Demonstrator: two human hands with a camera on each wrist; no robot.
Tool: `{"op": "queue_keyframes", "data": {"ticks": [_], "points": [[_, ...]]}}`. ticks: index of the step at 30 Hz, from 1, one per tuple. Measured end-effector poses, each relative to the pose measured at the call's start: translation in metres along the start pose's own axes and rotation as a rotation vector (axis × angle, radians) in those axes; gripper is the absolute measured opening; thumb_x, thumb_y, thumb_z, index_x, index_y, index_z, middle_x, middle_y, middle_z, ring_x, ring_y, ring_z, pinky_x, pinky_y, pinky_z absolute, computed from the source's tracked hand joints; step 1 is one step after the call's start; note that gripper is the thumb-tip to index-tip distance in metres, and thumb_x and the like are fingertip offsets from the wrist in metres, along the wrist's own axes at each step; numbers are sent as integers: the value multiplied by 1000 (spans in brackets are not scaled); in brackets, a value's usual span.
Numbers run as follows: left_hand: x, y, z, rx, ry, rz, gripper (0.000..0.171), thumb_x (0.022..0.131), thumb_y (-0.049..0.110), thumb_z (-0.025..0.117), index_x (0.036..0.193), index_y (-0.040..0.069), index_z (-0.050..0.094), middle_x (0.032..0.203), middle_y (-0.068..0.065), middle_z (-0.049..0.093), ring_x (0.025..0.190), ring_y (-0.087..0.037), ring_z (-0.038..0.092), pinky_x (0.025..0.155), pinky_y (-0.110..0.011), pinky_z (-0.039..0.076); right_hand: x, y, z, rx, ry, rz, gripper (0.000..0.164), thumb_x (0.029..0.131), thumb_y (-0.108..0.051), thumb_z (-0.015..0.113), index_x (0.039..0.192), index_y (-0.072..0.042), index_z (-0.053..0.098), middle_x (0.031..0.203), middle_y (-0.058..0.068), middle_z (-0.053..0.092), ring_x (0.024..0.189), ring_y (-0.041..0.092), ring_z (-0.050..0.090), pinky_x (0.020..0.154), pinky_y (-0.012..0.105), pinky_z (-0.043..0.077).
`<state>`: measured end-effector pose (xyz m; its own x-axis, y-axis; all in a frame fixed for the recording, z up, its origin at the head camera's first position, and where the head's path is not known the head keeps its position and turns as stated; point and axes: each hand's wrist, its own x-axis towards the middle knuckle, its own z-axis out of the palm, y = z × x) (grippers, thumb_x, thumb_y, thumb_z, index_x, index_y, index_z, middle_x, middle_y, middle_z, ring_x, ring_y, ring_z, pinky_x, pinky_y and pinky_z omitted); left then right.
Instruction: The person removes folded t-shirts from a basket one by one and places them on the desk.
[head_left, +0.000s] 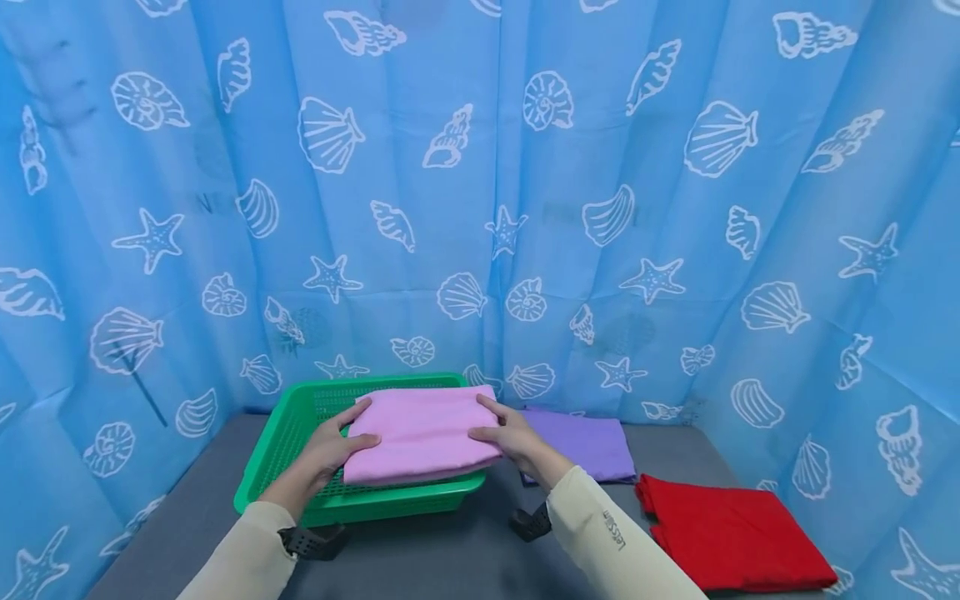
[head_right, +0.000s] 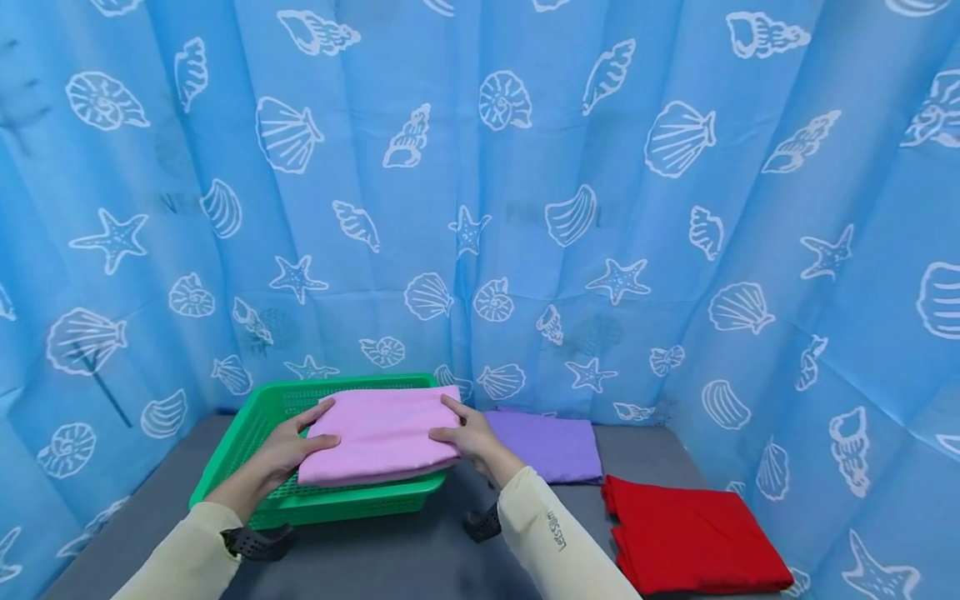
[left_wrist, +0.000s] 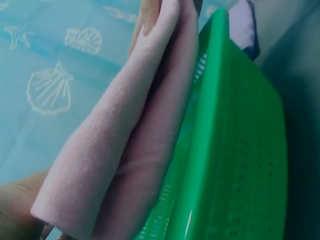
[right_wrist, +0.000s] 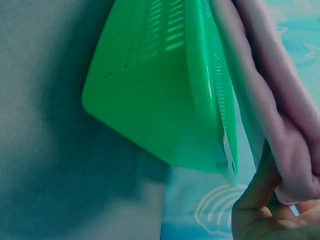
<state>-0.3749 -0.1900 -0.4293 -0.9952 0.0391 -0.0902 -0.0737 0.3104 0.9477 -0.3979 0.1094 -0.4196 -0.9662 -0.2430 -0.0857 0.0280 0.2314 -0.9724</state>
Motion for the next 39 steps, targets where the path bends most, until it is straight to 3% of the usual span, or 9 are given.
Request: {"op": "queue_keyframes", "data": {"ticks": [2,8,14,24,32,39], "points": [[-1,2,5,29,3,13,82,86,21,77,155,18,33,161,-25,15,143,-50,18,93,-46,51,-5,1,-5,8,3,7,73,88,-14,73,152,-14,39,155,30,27,132,37,42,101,46,44],[-7,5,22,80,20,52,78,85,20,78,153,20,39,159,-26,22,137,-51,31,72,-36,51,-19,11,-19,-6,27,-3,72,86,-14,74,150,-11,41,153,32,29,134,39,39,104,51,40],[-11,8,39,98,52,69,76,83,16,78,150,22,43,157,-25,29,138,-50,33,77,-37,53,-29,20,-33,-28,48,18,71,85,-18,75,149,-14,45,154,30,30,137,40,35,108,56,35],[-16,11,61,58,73,104,74,80,7,78,147,21,49,153,-25,36,125,-41,49,65,-32,52,-44,33,-46,-45,99,-16,69,84,-20,77,147,-15,48,153,30,31,129,41,43,95,48,51],[-18,13,76,87,86,117,74,77,8,78,145,18,51,151,-26,39,137,-47,37,82,-42,54,-55,41,-59,-25,116,-21,68,85,-21,77,147,-14,48,154,27,31,133,46,39,95,52,51],[-22,14,84,60,64,105,74,76,7,80,144,17,52,150,-27,39,130,-45,44,76,-38,55,-65,46,-65,-37,140,-22,71,84,-23,77,148,-15,46,155,25,30,135,46,35,95,51,52]]}}
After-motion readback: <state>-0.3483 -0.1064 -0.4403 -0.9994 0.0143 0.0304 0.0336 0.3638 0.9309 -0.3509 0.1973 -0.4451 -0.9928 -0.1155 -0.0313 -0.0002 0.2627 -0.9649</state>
